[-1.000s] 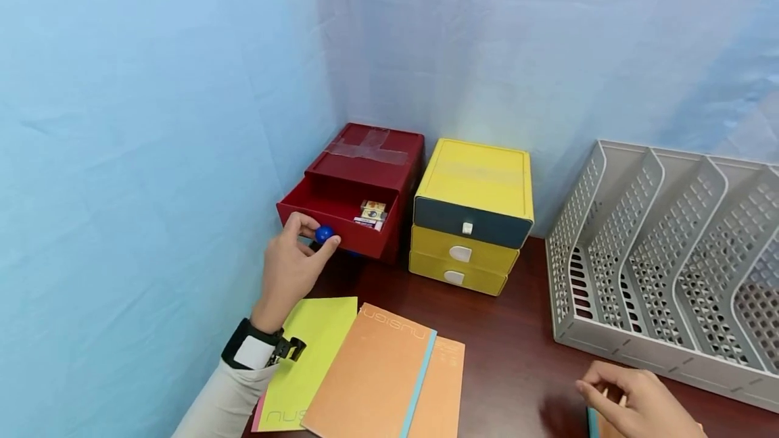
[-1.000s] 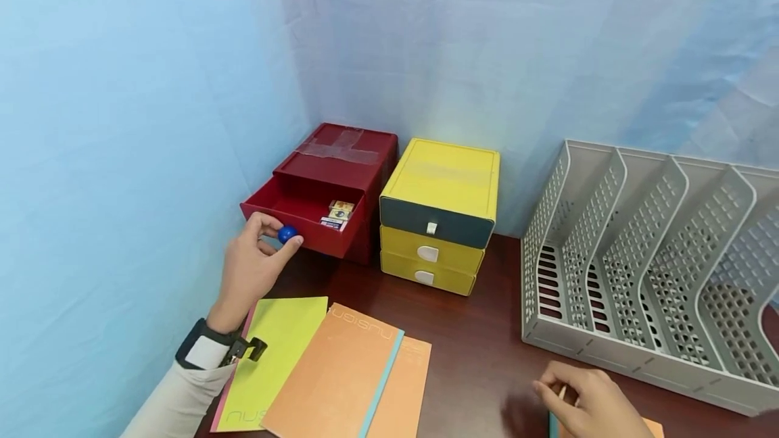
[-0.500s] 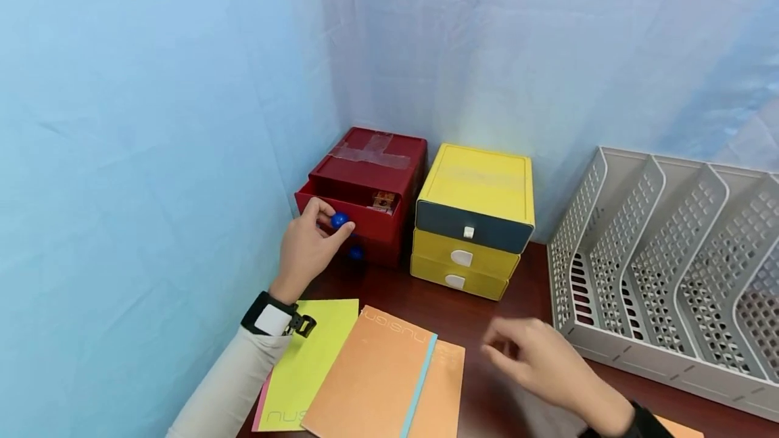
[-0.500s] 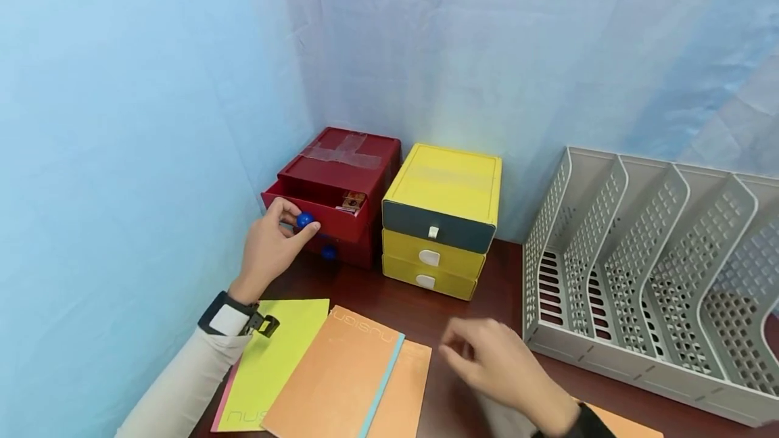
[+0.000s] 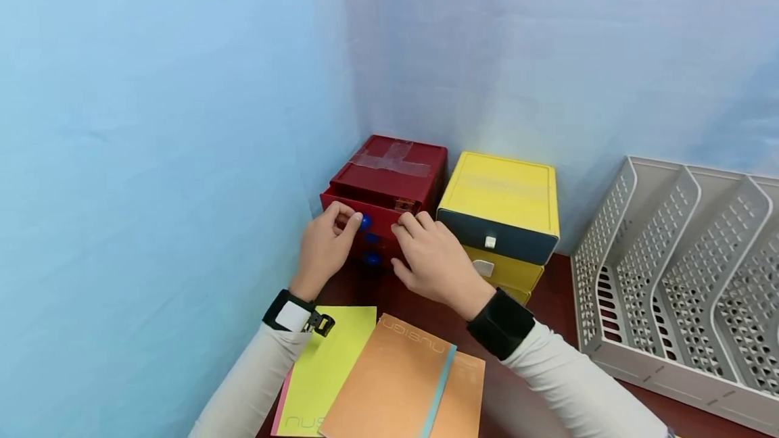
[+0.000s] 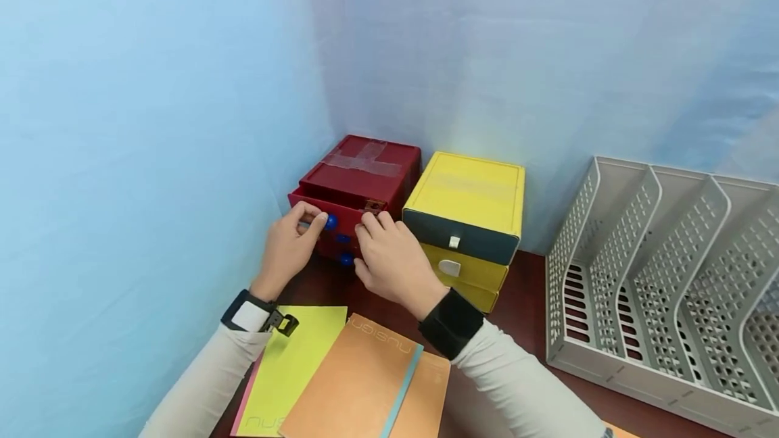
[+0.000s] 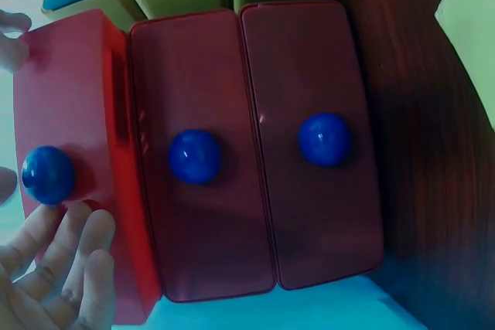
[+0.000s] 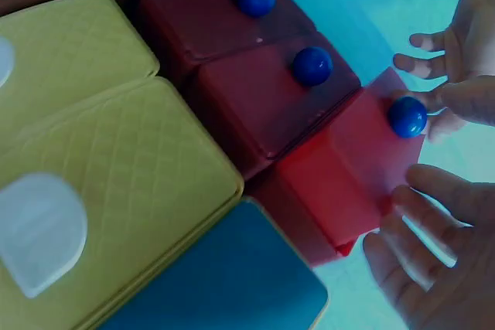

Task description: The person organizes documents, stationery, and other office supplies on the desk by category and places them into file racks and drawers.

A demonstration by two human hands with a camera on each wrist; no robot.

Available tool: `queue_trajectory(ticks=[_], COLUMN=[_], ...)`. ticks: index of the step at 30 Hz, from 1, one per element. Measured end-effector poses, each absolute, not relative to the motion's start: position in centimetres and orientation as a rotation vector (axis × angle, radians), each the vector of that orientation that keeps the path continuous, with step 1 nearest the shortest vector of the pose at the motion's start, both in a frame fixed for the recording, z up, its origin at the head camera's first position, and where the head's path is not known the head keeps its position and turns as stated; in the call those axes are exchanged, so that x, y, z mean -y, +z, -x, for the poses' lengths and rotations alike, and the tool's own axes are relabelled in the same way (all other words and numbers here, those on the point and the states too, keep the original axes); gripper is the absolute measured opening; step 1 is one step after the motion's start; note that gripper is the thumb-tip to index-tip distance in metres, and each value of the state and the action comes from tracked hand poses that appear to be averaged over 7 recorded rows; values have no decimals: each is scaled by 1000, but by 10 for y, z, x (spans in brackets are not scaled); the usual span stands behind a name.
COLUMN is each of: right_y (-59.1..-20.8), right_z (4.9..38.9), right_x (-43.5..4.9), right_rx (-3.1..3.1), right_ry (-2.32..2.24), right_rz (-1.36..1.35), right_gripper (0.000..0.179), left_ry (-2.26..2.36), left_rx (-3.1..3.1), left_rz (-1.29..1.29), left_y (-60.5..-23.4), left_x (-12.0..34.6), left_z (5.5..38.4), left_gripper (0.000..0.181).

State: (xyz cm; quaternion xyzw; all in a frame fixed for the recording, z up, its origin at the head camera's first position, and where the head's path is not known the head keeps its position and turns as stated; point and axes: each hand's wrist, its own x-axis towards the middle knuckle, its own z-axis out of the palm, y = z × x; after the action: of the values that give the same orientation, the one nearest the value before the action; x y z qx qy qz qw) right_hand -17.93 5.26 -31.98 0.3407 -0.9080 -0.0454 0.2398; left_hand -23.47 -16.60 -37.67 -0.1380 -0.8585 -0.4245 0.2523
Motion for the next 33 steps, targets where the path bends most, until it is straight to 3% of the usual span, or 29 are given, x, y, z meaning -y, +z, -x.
queue_trajectory(ticks=[5,15,24,28,33], right_y=[-324,-329,-322,-320,-330], right_z=[181,189,192,169,122], right_x=[-55,-59,-57,-77,-138], right_rx=[2496,2555,2572,2580,2655], right_ry=[-153,-139,-27,174,352], right_rz=[-816,-722,-754,-826,-776], right_gripper=[51,52,47,37,25], left_ry=[-1170,-1185,-1182,-1195,-1205], left_rx=[2327,2403,2363,2366,2450], left_rz=[383,412,408,413,591], left_y=[-378,-381,-377,-377,-386], left_x=[161,147,150,160,169], left_z=[244,250,257,243,220], left_gripper=[25,37,36,38,32])
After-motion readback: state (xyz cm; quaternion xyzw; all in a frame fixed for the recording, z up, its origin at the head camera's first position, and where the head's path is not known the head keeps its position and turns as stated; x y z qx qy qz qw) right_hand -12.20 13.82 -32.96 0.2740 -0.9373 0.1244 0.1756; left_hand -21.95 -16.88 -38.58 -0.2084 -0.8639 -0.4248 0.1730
